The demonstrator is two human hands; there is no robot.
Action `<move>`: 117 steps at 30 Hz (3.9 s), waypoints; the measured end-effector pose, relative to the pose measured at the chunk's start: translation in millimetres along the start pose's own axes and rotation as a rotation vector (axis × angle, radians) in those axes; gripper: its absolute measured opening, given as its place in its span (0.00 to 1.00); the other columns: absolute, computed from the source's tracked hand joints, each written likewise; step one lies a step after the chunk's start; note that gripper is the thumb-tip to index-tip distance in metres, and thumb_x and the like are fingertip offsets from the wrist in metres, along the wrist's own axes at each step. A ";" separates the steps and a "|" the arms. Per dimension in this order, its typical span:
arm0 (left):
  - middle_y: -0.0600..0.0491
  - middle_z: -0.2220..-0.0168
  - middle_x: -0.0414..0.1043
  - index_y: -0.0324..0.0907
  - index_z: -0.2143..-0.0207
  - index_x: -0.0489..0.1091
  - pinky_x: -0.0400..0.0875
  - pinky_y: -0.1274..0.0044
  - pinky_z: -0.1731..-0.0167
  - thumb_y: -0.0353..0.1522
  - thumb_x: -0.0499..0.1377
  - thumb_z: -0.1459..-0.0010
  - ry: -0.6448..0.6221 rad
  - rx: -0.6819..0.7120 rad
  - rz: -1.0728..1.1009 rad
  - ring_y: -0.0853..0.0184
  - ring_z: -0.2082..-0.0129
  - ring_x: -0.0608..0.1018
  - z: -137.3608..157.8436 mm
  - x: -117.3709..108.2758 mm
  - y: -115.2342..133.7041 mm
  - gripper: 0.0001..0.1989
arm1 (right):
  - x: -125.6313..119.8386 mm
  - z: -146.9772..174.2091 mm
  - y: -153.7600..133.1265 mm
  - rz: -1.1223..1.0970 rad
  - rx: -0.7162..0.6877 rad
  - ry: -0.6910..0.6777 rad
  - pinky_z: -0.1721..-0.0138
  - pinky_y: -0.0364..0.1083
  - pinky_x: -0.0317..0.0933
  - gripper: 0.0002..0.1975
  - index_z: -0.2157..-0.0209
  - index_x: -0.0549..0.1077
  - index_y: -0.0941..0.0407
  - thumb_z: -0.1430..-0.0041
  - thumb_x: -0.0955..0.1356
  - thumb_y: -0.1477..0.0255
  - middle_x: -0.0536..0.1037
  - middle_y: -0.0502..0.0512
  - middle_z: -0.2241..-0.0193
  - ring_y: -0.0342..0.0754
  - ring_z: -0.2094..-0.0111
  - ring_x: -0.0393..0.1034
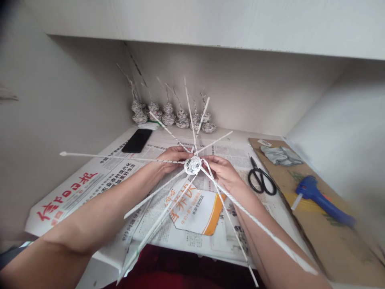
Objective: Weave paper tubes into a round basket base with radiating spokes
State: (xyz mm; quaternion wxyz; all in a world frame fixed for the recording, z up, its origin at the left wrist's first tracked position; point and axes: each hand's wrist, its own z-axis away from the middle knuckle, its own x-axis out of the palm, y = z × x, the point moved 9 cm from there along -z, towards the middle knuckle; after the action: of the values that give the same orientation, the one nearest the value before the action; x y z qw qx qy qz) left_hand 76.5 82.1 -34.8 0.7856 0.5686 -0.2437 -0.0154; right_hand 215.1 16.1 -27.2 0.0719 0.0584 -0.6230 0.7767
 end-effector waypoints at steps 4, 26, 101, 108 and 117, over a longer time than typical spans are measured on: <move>0.51 0.78 0.74 0.34 0.73 0.73 0.70 0.76 0.75 0.22 0.67 0.63 0.068 -0.009 0.041 0.69 0.80 0.74 -3.4 -8.6 0.2 0.11 | -0.5 -0.4 6.0 -0.008 0.048 -0.051 0.86 0.36 0.49 0.16 0.67 0.76 0.56 0.60 0.77 0.68 0.74 0.48 0.77 0.36 0.82 0.62; 0.50 0.75 0.76 0.33 0.74 0.74 0.72 0.74 0.67 0.25 0.72 0.68 -0.068 0.033 0.100 0.67 0.75 0.77 5.0 20.5 -13.0 0.14 | -9.3 -5.5 2.3 0.072 -0.146 0.138 0.82 0.42 0.57 0.20 0.78 0.73 0.58 0.64 0.77 0.56 0.73 0.49 0.83 0.42 0.83 0.63; 0.53 0.80 0.73 0.36 0.77 0.71 0.69 0.77 0.76 0.30 0.73 0.69 -0.122 0.017 -0.059 0.69 0.80 0.74 6.4 22.3 -16.2 0.15 | -7.9 -6.6 8.0 -0.073 -0.274 0.217 0.70 0.45 0.63 0.19 0.67 0.77 0.57 0.62 0.77 0.63 0.79 0.51 0.75 0.45 0.75 0.71; 0.54 0.80 0.73 0.36 0.72 0.72 0.67 0.80 0.79 0.31 0.73 0.70 -0.068 0.104 -0.138 0.71 0.82 0.72 11.1 19.9 -8.3 0.19 | -7.9 -6.2 6.4 -0.042 -0.272 0.201 0.74 0.44 0.60 0.19 0.70 0.74 0.57 0.63 0.77 0.61 0.76 0.48 0.79 0.43 0.78 0.67; 0.58 0.84 0.69 0.38 0.74 0.69 0.60 0.81 0.83 0.35 0.72 0.67 0.024 0.231 -0.166 0.74 0.85 0.68 11.8 20.7 -3.7 0.19 | -14.3 -6.1 7.8 -0.067 -0.266 0.295 0.77 0.43 0.57 0.17 0.76 0.70 0.56 0.61 0.75 0.60 0.71 0.46 0.84 0.42 0.81 0.63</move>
State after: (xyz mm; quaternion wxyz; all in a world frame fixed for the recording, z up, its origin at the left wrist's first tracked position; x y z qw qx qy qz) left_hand 90.9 64.1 -27.7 0.7137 0.6737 -0.1863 -0.0455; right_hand 227.7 19.8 -38.5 0.1955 -0.0454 -0.7005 0.6848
